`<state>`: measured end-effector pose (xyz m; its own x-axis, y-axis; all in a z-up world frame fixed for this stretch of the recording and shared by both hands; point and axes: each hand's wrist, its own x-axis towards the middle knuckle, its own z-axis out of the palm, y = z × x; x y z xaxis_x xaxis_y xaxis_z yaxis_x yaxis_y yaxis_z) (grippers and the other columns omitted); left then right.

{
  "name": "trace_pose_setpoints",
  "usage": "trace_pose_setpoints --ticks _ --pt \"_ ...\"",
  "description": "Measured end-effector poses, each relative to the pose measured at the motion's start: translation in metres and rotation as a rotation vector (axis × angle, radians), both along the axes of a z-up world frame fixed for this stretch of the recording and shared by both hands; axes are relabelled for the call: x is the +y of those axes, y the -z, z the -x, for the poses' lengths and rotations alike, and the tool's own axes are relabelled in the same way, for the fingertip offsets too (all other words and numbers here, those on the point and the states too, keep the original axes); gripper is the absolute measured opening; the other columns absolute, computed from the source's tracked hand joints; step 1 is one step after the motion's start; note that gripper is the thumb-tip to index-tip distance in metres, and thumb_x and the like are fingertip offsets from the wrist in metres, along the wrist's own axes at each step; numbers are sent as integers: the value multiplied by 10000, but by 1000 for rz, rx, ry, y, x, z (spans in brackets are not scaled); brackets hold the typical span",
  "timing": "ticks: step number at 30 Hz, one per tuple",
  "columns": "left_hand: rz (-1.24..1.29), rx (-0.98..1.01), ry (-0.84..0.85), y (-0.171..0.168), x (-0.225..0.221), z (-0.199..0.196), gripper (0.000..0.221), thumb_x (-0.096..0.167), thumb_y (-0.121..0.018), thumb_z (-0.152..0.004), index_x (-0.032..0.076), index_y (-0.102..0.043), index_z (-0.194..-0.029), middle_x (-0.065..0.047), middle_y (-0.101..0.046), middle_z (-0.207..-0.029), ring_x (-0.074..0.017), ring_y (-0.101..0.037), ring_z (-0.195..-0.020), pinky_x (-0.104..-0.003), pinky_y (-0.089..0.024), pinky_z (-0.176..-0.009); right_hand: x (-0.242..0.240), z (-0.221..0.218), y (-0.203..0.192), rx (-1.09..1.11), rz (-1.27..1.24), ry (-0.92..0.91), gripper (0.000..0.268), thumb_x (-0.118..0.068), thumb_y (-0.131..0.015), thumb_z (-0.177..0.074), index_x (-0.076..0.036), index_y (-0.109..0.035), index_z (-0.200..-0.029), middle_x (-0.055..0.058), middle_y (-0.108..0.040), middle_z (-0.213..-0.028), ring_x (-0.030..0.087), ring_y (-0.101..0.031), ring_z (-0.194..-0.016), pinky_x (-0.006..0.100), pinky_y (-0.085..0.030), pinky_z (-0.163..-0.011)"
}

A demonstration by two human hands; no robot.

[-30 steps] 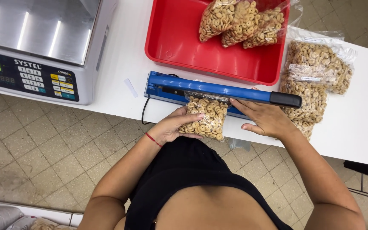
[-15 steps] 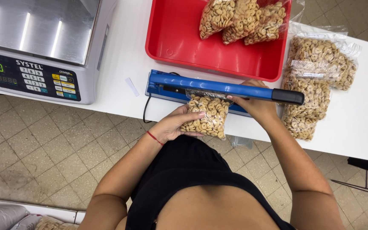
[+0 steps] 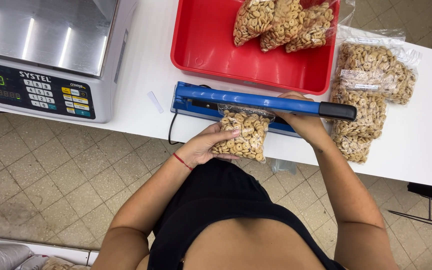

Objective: The person repeatedly seals clear plastic bags filled with cereal-like snacks using a blue handheld heat sealer. They place each bag on the sealer, press down to seal, and then set the sealed bag aside on the counter.

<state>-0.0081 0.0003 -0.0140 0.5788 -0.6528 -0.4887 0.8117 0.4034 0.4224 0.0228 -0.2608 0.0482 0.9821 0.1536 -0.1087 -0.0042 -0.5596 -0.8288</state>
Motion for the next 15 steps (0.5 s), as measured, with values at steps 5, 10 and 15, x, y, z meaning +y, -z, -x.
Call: trace_pose_setpoints --ticks 5,10,15 --pt "4 -8 6 7 4 1 671 169 -822 -846 -55 -430 -1342 -337 -670 -1176 -420 -713 -953 -598 -590 -758 2 0 -3 28 -77 11 153 -119 -770 -950 18 -747 -1012 188 -730 -1082 430 -685 -1077 541 -511 -970" --pt "52 -47 7 23 6 3 673 141 -820 -842 -40 -435 -1364 -316 -680 -1167 -404 -719 -948 -581 -604 -742 6 6 -9 77 -194 46 160 -59 -770 -917 39 -737 -1038 208 -734 -1051 414 -703 -1051 525 -512 -969" --pt "53 -280 51 33 7 9 844 84 -871 -763 -11 -407 -1462 -283 -633 -1269 -416 -678 -1092 -570 -587 -839 -27 41 24 127 -256 254 546 -176 -847 -876 161 -610 -1234 283 -680 -1173 466 -656 -1118 547 -502 -1018"
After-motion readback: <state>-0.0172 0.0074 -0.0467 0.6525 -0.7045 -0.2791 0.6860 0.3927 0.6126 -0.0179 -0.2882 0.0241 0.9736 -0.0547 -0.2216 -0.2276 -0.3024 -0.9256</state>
